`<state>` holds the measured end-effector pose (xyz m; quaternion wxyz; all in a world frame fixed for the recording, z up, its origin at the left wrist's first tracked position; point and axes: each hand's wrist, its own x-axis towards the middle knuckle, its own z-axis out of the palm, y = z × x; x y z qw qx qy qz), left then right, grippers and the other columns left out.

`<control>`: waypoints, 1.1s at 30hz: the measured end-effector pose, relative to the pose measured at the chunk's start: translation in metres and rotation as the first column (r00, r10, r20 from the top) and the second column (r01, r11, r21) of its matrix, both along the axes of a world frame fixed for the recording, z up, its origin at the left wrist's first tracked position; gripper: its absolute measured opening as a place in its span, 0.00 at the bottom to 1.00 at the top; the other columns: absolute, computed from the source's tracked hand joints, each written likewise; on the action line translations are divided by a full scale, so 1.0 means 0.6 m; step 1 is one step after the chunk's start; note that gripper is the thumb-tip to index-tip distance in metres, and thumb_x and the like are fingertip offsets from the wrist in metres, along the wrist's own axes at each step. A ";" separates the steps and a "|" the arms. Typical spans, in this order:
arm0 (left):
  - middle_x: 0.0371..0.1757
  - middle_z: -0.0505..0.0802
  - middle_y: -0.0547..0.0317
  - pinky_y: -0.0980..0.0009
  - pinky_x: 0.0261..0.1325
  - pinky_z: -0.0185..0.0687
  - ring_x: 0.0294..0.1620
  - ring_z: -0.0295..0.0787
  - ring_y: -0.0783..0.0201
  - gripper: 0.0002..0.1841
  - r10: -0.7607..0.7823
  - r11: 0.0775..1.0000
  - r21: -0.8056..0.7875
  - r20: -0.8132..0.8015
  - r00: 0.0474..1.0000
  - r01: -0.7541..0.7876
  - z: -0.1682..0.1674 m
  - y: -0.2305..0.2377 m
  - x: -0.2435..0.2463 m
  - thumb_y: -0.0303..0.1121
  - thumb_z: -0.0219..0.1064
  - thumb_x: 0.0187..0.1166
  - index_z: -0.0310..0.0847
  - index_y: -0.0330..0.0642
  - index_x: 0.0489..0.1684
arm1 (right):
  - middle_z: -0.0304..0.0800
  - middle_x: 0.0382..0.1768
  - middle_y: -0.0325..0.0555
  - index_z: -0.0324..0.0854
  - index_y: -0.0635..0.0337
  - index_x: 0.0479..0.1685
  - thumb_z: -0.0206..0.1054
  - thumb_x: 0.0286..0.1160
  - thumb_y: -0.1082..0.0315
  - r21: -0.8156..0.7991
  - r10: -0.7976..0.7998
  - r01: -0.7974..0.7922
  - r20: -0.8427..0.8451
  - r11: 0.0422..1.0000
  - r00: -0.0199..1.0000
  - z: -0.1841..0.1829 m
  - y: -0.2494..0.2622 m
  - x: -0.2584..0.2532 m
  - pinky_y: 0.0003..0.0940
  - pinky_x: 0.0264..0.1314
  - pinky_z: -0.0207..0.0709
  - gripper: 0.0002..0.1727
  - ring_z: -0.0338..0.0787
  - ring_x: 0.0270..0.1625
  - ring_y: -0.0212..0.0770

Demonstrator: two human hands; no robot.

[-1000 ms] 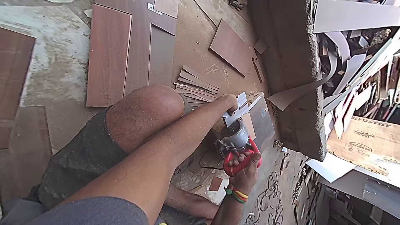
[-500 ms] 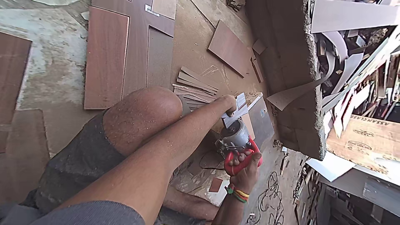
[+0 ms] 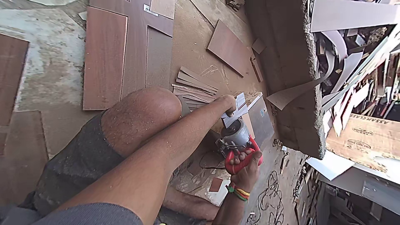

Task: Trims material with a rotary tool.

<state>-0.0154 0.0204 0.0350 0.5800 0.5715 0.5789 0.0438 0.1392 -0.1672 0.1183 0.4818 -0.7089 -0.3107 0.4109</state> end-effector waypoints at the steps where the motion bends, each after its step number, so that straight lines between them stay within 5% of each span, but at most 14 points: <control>1: 0.56 0.91 0.38 0.39 0.61 0.83 0.60 0.90 0.41 0.29 0.002 1.000 -0.001 0.001 1.000 -0.002 0.001 -0.001 -0.001 0.38 0.84 0.65 0.82 0.30 0.63 | 0.76 0.09 0.36 0.74 0.57 0.34 0.38 0.95 0.42 0.001 -0.001 0.001 -0.002 1.000 1.000 0.000 0.000 0.000 0.33 0.10 0.81 0.32 0.80 0.08 0.35; 33: 0.60 0.90 0.36 0.39 0.63 0.82 0.63 0.88 0.41 0.33 -0.025 1.000 -0.017 -0.016 1.000 0.024 0.008 0.003 -0.004 0.37 0.84 0.64 0.79 0.29 0.68 | 0.76 0.10 0.37 0.75 0.60 0.36 0.41 0.95 0.43 0.013 -0.002 0.002 0.016 1.000 1.000 -0.003 -0.001 -0.001 0.34 0.11 0.81 0.31 0.79 0.08 0.35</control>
